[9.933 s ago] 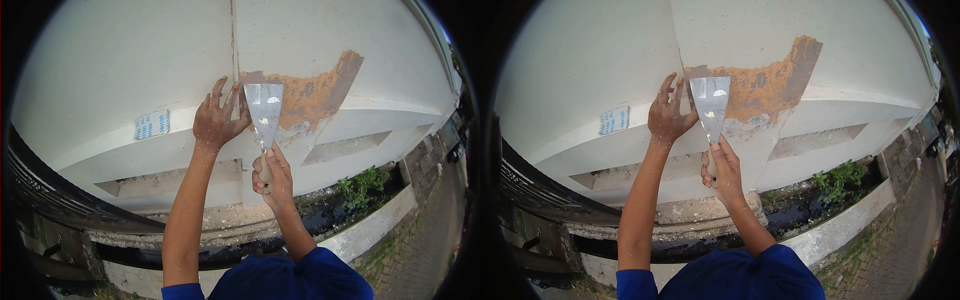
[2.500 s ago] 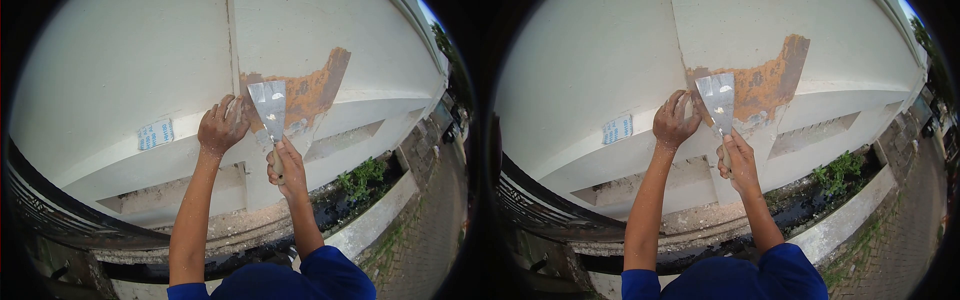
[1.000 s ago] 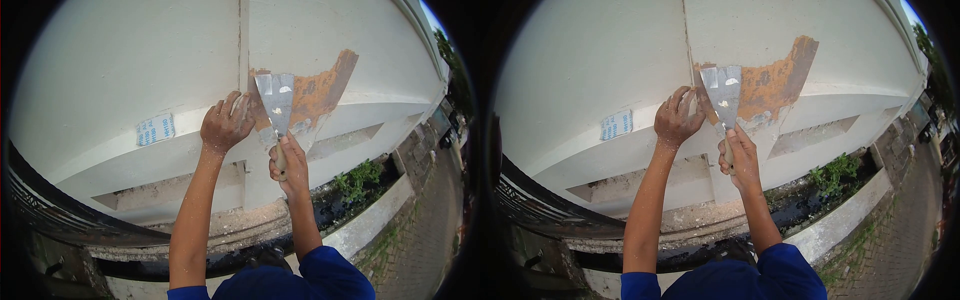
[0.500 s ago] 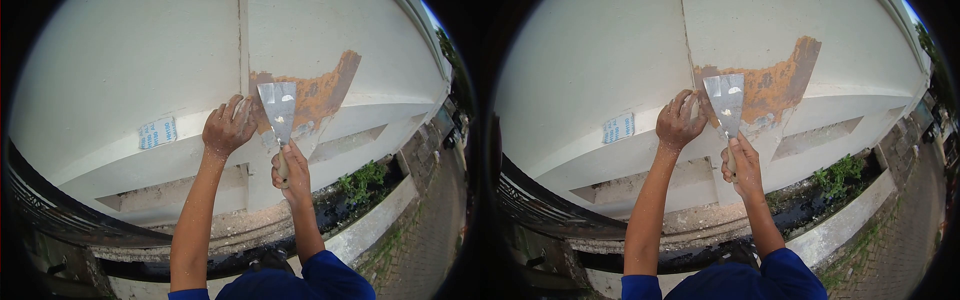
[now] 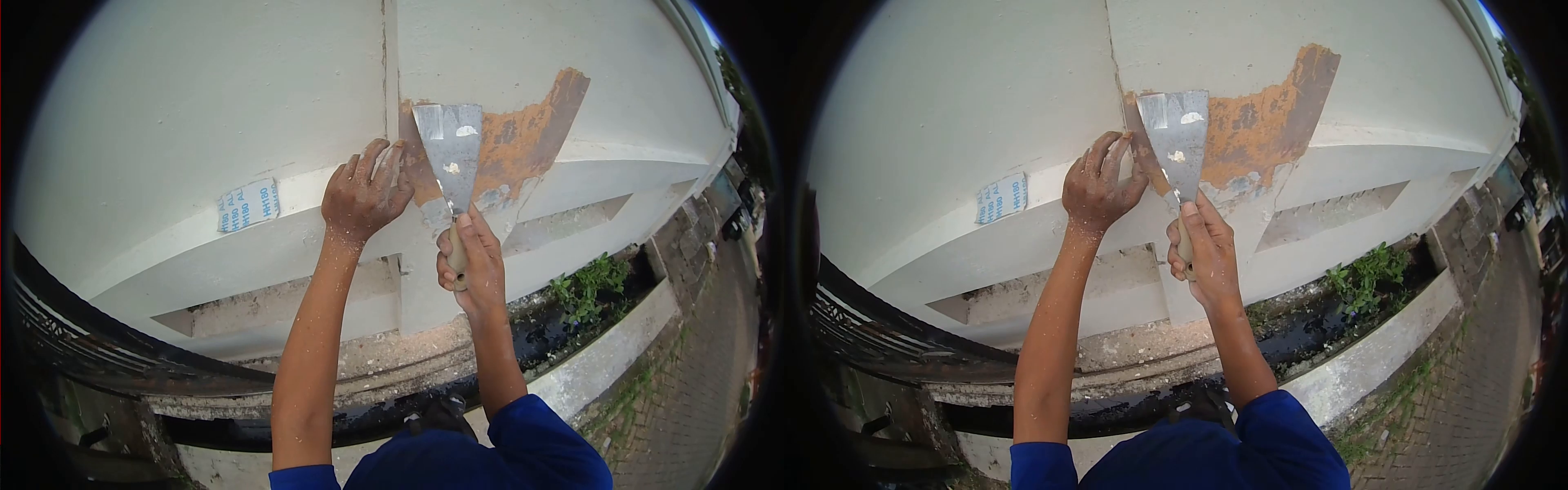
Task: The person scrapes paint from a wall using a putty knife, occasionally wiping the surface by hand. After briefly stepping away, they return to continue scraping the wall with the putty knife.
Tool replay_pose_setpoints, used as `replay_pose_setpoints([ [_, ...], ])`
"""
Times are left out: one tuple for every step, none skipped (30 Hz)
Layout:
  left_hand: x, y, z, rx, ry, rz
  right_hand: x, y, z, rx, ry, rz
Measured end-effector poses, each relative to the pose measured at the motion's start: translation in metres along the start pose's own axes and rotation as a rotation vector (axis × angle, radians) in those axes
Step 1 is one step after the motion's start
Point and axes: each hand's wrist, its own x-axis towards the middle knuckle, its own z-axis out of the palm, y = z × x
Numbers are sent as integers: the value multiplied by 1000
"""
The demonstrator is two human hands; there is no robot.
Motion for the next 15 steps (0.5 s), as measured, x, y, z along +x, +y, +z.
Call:
replay_pose_setpoints([
  [0,0,0,3,-4,2,-2,2,-2,-1,-4,-6],
  [0,-1,0,6,-7,6,-2,5,-2,2,4,-2],
  [3,-3,1,10,3,12,1,6,-1,3,7,-5],
  [3,-2,0,12,4,12,2,8,-2,2,15,3],
  [1,0,-1,10,2,11,2,7,1,12,-2,2],
  [0,0,-1,9,4,10,5,2,6,21,-17,-4],
  [1,0,-1,7,10,10,7,-1,8,28,-35,-13],
  [2,0,-1,6,16,11,4,0,5,16,-21,0],
  [1,1,-1,0,5,10,-2,5,-2,6,-7,12],
  [0,0,-1,-3,-2,14,-4,9,-4,-3,4,19],
  [1,-2,-1,-5,-6,19,-1,11,-4,3,6,14],
  [4,-4,1,-1,11,26,2,12,-4,5,5,10],
  [3,-4,1,1,18,26,2,14,-4,6,10,17],
  [0,-2,1,-2,19,24,2,13,-1,17,0,10],
  [-2,-1,0,-3,14,19,4,8,4,26,-9,2],
])
